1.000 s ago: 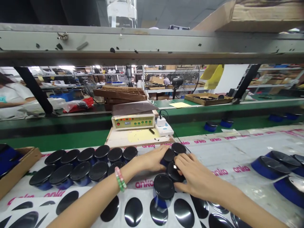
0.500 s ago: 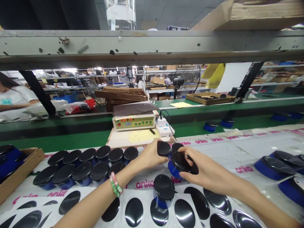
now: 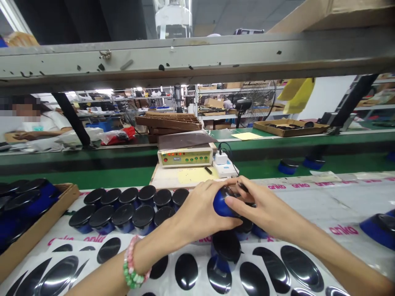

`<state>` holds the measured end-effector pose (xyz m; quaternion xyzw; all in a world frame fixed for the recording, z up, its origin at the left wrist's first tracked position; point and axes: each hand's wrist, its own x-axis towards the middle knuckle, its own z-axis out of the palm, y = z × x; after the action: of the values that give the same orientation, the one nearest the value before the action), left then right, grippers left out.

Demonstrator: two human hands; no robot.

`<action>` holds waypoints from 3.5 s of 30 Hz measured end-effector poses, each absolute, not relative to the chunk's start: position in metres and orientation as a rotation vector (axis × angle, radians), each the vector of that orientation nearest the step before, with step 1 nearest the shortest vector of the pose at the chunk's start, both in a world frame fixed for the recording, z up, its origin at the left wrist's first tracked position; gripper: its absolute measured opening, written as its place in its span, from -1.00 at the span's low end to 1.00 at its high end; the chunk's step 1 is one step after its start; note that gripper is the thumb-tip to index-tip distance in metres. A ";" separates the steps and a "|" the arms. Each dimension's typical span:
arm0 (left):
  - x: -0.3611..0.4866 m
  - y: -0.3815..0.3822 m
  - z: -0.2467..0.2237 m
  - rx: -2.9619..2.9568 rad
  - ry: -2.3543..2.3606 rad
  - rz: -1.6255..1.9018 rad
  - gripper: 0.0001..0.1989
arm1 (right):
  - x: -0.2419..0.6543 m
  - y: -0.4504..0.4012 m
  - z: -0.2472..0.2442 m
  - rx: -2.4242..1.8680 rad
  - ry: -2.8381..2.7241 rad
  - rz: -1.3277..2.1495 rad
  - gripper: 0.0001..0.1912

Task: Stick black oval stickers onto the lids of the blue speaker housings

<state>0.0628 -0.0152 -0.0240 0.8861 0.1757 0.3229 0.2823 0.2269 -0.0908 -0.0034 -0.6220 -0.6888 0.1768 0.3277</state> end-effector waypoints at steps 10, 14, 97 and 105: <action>0.013 -0.014 -0.040 2.240 0.695 0.711 -0.46 | 0.185 -0.058 -0.017 -1.640 -1.975 0.380 -0.67; -0.004 -0.008 -0.067 2.446 0.711 0.613 -0.37 | 0.204 -0.053 -0.010 -1.686 -1.870 0.333 -0.62; 0.092 -0.022 -0.043 2.128 0.448 0.785 -0.20 | 0.275 -0.106 -0.021 -1.514 -1.728 0.539 -0.59; 0.063 -0.020 -0.038 2.538 0.414 1.226 -0.41 | 0.243 -0.095 -0.011 -1.301 -1.471 0.823 -0.67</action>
<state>0.0632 -0.0195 -0.0382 0.8813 0.1437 0.4259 0.1458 0.2429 -0.0950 -0.0110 -0.5345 -0.6044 0.3380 0.4846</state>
